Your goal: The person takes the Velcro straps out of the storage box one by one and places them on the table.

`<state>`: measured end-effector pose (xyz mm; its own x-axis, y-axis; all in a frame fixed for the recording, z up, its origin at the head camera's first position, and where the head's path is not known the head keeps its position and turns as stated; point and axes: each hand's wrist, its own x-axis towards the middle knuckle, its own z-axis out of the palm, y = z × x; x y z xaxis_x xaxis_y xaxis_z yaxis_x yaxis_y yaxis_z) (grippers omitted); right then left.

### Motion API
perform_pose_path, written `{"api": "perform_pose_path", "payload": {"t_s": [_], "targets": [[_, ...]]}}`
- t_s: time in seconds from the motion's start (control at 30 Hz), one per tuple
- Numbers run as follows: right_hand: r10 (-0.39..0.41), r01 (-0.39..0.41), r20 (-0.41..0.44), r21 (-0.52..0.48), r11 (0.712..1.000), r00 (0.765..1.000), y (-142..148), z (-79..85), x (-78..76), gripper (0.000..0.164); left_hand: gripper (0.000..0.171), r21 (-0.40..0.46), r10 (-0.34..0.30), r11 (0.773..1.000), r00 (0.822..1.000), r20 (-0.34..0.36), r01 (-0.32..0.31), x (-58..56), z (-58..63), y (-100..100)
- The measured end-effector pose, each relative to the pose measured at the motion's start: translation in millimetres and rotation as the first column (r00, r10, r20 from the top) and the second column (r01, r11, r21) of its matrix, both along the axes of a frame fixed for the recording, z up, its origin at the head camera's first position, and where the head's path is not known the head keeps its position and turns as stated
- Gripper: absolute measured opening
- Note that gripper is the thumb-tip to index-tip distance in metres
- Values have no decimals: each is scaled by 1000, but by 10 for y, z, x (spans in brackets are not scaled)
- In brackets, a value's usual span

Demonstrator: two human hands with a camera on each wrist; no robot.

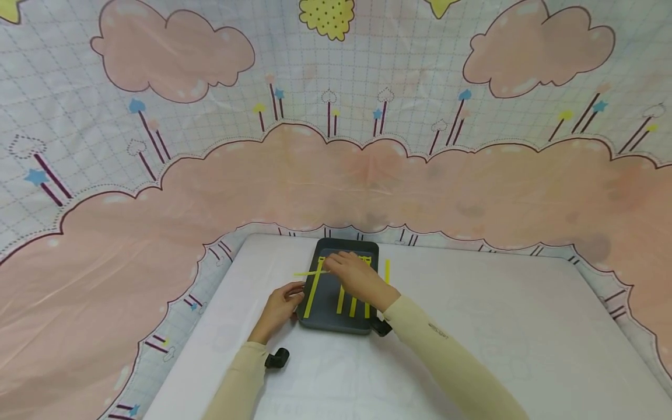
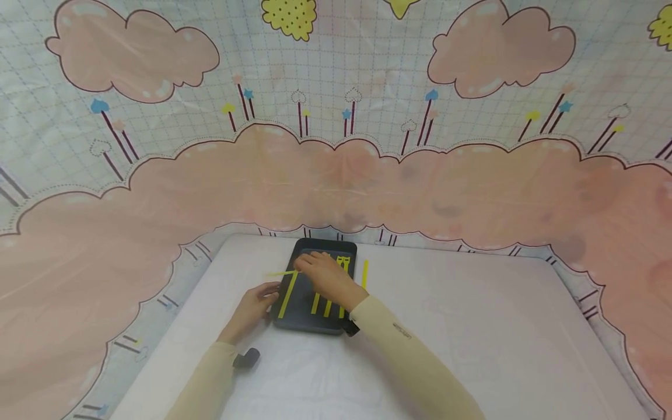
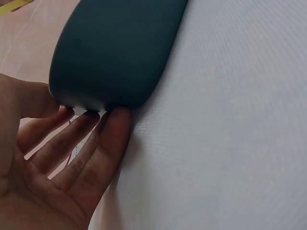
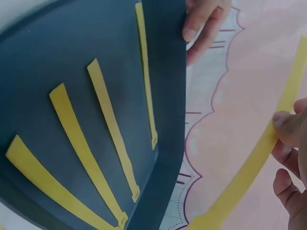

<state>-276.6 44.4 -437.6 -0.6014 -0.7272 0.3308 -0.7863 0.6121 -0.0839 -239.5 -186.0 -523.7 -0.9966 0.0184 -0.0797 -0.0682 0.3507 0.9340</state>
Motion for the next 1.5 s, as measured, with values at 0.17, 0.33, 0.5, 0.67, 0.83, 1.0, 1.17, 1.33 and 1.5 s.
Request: {"api": "perform_pose_path", "payload": {"t_s": [0.17, 0.33, 0.5, 0.67, 0.83, 1.0, 1.17, 1.33, 1.5], "targets": [[-11, 14, 36, -98, 995, 999, 45, 24, 29, 24, 36, -2, -1, 1000, 1000, 1, 1, -13, 4, 1], [-17, 25, 48, -167, 986, 999, 99, 25, 32, 22, 37, -12, 1, 1000, 1000, -3, -1, -13, 9, 0], [-7, 6, -2, -246, 969, 1000, 160, -21, 22, 17, 37, -16, 3, 1000, 1000, -6, -3, -13, -2, 7], [-1, -12, -39, -326, 945, 999, 206, -68, 14, 14, 36, -16, 8, 1000, 1000, 8, -8, -13, -13, 10], [-7, -8, -43, -350, 937, 999, 246, -93, 9, 11, 36, -16, 13, 1000, 1000, 17, -12, -13, -17, 12], [-1, -12, -39, -345, 938, 999, 288, -106, 29, 11, 35, -22, 14, 1000, 1000, 20, -14, -8, -18, 16], [-25, 28, 13, -398, 917, 1000, 354, -104, 52, 12, 36, -11, 12, 1000, 1000, 20, -12, -18, -22, 15], [-47, 95, 109, -486, 869, 993, 437, -103, 44, 12, 35, -4, 8, 1000, 1000, 18, -8, -28, -35, 9], [-64, 148, 173, -539, 829, 983, 524, -116, 26, 10, 35, -1, 7, 1000, 1000, 11, -7, -32, -39, 5]]}}
